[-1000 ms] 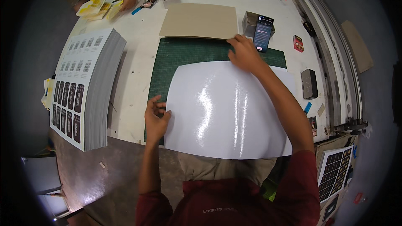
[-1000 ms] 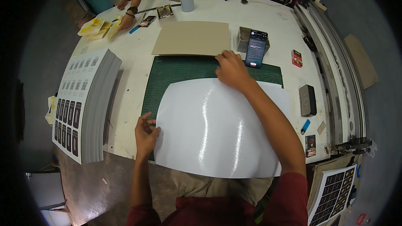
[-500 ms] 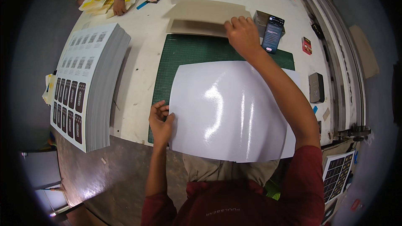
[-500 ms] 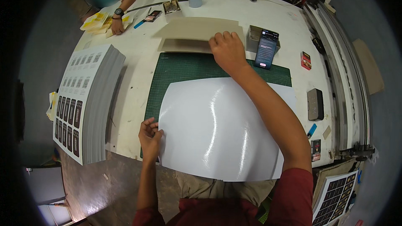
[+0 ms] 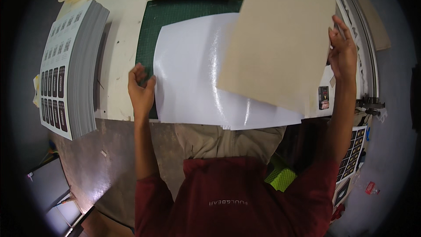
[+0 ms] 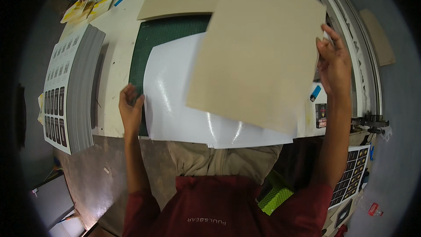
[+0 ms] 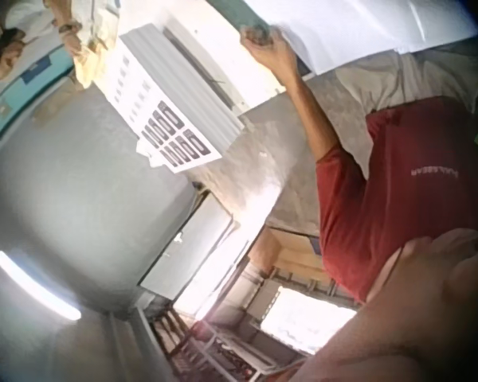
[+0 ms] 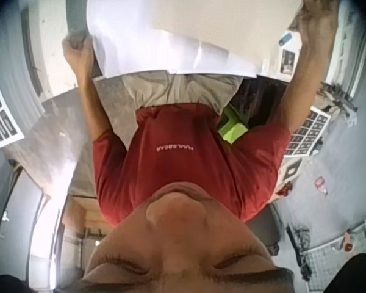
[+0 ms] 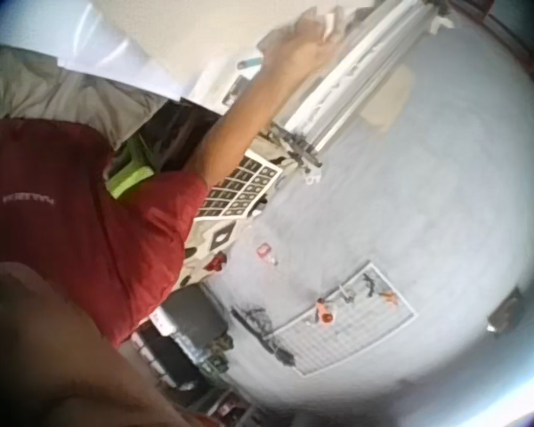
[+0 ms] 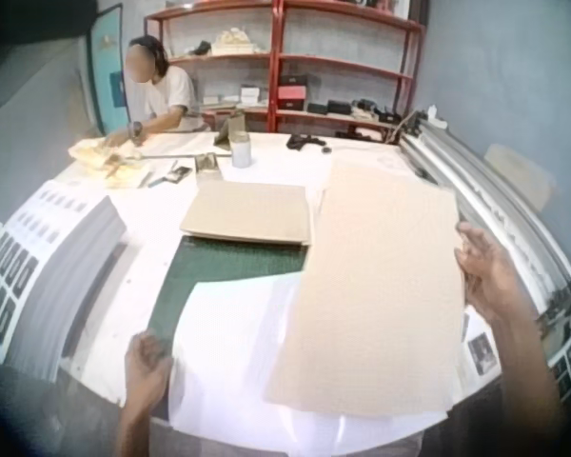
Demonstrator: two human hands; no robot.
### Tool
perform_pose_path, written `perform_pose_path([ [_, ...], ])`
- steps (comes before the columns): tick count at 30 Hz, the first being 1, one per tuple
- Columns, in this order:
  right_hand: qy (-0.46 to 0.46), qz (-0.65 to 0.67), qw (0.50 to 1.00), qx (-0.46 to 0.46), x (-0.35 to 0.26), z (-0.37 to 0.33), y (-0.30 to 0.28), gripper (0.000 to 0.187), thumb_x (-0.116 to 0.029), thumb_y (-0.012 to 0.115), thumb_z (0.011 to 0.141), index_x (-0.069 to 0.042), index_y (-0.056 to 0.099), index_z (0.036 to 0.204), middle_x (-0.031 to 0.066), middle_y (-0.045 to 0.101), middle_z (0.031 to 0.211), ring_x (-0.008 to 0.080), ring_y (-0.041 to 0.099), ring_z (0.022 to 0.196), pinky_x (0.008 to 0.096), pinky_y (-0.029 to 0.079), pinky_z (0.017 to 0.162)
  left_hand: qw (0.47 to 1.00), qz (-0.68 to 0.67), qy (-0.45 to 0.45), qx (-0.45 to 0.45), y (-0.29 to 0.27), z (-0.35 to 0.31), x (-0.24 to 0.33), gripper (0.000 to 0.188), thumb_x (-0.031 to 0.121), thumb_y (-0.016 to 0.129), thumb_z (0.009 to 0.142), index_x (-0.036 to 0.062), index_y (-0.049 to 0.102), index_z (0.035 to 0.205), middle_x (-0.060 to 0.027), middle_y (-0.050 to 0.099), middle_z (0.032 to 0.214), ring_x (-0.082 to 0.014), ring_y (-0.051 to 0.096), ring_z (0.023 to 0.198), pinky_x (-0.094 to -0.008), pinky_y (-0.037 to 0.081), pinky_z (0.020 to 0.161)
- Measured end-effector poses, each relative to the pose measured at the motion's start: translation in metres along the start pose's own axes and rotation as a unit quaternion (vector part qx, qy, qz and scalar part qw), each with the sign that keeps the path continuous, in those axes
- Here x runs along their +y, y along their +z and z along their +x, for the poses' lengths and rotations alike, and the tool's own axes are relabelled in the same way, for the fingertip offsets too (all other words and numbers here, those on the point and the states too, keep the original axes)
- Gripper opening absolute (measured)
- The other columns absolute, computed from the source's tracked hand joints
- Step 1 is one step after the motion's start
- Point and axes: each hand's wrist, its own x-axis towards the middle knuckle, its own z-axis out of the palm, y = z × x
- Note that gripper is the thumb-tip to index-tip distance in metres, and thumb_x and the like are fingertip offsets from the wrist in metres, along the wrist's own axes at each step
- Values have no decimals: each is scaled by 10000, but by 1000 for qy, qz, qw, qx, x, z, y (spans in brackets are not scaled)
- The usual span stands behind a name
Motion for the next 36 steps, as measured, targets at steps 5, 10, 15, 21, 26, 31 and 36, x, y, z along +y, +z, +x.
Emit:
perform_pose_path([
  [5, 90, 38, 994, 43, 60, -35, -17, 556, -8, 646, 948, 59, 421, 1452, 85, 715, 1044, 105, 678, 947, 205, 546, 801, 988, 64, 134, -42, 28, -29, 62, 389, 38, 717, 894, -18, 598, 1260, -136, 674, 1194, -206, 646, 1053, -329, 515, 934],
  [10, 80, 84, 992, 41, 78, -41, -36, 555, -19, 636, 961, 55, 400, 1458, 53, 707, 1059, 98, 671, 939, 210, 559, 812, 976, -63, 125, -169, 75, -69, 112, 300, 69, 700, 933, -30, 630, 1207, -92, 683, 980, -127, 613, 873, -288, 514, 810],
  [15, -163, 174, 971, 5, 3, -44, -72, 463, -35, 675, 947, -79, 527, 1384, 75, 667, 1236, 179, 612, 1165, 440, 454, 1092, 952, -222, 68, -202, 90, -48, 161, 445, 372, 590, 1029, -54, 668, 1130, -98, 685, 776, -117, 600, 663, -248, 479, 636],
  [21, -219, 126, 939, -232, 1, -27, -80, 240, -137, 669, 950, -143, 685, 1190, 99, 530, 1491, 356, 400, 1441, 583, 189, 1239, 875, -352, -16, -331, 133, -9, 220, 756, 648, 397, 999, -20, 575, 1306, -195, 699, 1053, -262, 719, 911, -356, 581, 774],
  [26, -159, 29, 972, -171, 43, -54, -70, 248, -150, 566, 1000, -77, 697, 1197, 251, 394, 1564, 367, 444, 1422, 487, 391, 1171, 828, -423, -48, -365, 161, 8, 198, 668, 139, 706, 925, 31, 379, 1498, -190, 651, 1192, -217, 708, 962, -330, 594, 796],
  [31, 40, 229, 960, -159, 43, -91, -49, 493, -52, 591, 972, 59, 466, 1435, 253, 523, 1436, 287, 614, 1238, 348, 554, 969, 840, -435, 7, -323, 174, -1, 187, 912, 19, 739, 876, 30, 166, 1585, -236, 644, 1213, -246, 699, 1032, -353, 584, 869],
  [36, 88, 97, 991, 19, 59, -108, -19, 590, -31, 599, 980, 49, 353, 1510, 186, 651, 1292, 185, 646, 1171, 308, 515, 1010, 839, -423, 60, -338, 172, -17, 186, 948, 32, 746, 880, 39, 134, 1603, -280, 603, 1304, -278, 680, 1107, -371, 583, 905],
])
